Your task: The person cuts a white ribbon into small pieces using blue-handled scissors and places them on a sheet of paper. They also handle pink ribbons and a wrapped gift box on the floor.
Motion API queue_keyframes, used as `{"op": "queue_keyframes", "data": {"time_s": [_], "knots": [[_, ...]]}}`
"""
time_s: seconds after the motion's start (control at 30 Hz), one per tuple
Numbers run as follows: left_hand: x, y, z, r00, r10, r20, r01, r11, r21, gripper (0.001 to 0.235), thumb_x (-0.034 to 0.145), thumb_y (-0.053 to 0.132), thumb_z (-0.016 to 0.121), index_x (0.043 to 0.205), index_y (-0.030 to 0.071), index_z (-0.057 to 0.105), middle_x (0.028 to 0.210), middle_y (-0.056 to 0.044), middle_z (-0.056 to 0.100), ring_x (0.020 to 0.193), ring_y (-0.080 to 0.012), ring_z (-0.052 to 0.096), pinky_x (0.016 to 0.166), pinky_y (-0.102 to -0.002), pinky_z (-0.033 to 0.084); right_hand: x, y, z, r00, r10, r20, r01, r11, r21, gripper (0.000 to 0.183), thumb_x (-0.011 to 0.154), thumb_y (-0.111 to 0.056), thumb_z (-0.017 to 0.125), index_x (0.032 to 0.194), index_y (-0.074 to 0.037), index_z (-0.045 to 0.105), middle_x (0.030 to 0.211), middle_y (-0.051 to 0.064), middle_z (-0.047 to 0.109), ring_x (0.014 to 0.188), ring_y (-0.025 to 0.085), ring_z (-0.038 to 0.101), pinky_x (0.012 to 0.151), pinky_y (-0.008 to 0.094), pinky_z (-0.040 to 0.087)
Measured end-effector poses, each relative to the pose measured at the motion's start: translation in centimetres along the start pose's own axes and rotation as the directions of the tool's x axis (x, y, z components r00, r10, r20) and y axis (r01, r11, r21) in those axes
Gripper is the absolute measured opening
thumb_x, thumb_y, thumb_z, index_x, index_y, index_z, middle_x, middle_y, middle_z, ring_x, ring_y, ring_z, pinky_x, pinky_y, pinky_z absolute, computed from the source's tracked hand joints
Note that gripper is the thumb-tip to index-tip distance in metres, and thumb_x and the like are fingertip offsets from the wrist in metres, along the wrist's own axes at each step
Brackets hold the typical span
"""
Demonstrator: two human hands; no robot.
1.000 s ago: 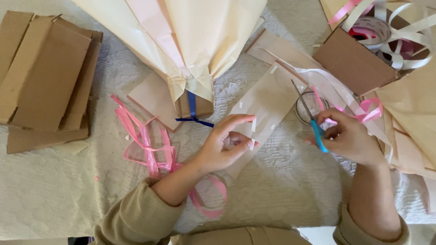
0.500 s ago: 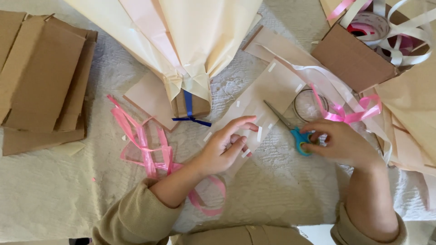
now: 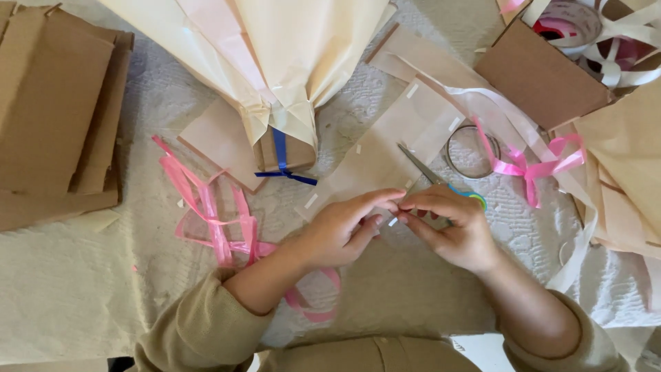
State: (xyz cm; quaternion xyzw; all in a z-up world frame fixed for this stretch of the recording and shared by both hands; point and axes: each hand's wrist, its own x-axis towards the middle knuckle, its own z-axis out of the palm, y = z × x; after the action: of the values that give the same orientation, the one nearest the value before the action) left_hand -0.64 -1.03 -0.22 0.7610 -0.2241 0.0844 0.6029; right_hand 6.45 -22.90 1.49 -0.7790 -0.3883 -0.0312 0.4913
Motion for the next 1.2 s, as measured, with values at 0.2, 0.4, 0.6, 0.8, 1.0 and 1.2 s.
{"op": "queue_keyframes", "data": {"time_s": [0.2,0.4,0.6,0.8,1.0,1.2], "knots": [[0.9,1.8,-2.3,0.992,0.120,0.044,-0.128,0.915,0.382,0.041,0.099,0.008,0.061,0.139,0.012,0.057,0.107,-0.008,0.077,0.071,-0.0304,0.074,0.066,-0.044,0.061,-0.2,0.8,1.7,0.995,0.070,-0.065,-0.065,0.995,0.075,0.016,0.079,0.001,0.085,0.092,-0.006,0.077,0.087,0.007,0.076,0.068,0.019,0.068,0.056,0.026,0.053],[-0.6,-1.3,-4.5,0.906,-0.214,0.364,-0.079,0.761,0.644,0.039,0.072,0.032,0.080,0.105,0.014,0.072,0.102,-0.005,0.071,0.094,-0.0321,0.068,0.080,-0.047,0.051,-1.2,0.4,3.9,0.925,0.371,0.077,-0.379,0.908,0.177,0.014,0.081,0.003,0.080,0.094,-0.003,0.077,0.073,0.008,0.072,0.063,0.013,0.062,0.055,0.027,0.051],[-1.0,-2.8,-4.0,0.882,-0.297,0.366,-0.021,0.751,0.660,0.051,0.068,0.035,0.084,0.113,0.018,0.070,0.111,-0.001,0.066,0.103,-0.0301,0.063,0.082,-0.047,0.053,-1.6,-0.6,6.2,0.867,0.471,0.164,-0.469,0.882,-0.050,0.015,0.077,-0.008,0.085,0.091,-0.009,0.080,0.069,0.011,0.076,0.064,0.019,0.070,0.059,0.034,0.056],[-0.7,-2.9,-4.0,0.856,-0.338,0.392,0.018,0.777,0.630,0.048,0.070,0.032,0.081,0.113,0.016,0.069,0.113,-0.003,0.063,0.107,-0.0323,0.062,0.083,-0.049,0.053,-1.9,-1.8,6.8,0.918,0.328,0.223,-0.317,0.945,-0.085,0.021,0.077,-0.008,0.086,0.097,-0.010,0.081,0.081,0.010,0.081,0.075,0.027,0.078,0.065,0.038,0.061],[-0.7,-3.4,-3.9,0.864,-0.329,0.381,0.020,0.779,0.627,0.049,0.070,0.033,0.082,0.114,0.017,0.068,0.113,-0.003,0.062,0.106,-0.0317,0.061,0.083,-0.049,0.052,-2.9,-0.9,6.9,0.934,0.254,0.250,-0.215,0.961,-0.172,0.013,0.081,-0.013,0.084,0.093,-0.012,0.080,0.082,0.006,0.079,0.077,0.025,0.075,0.071,0.039,0.060],[-0.7,-2.3,-4.4,0.859,-0.315,0.403,0.001,0.789,0.614,0.052,0.067,0.029,0.080,0.114,0.010,0.067,0.114,-0.009,0.062,0.107,-0.0360,0.059,0.085,-0.053,0.050,-3.1,-0.2,7.3,0.960,0.081,0.269,-0.012,0.969,-0.248,0.017,0.079,-0.025,0.087,0.091,-0.017,0.076,0.075,0.000,0.072,0.071,0.024,0.070,0.066,0.036,0.057]]}}
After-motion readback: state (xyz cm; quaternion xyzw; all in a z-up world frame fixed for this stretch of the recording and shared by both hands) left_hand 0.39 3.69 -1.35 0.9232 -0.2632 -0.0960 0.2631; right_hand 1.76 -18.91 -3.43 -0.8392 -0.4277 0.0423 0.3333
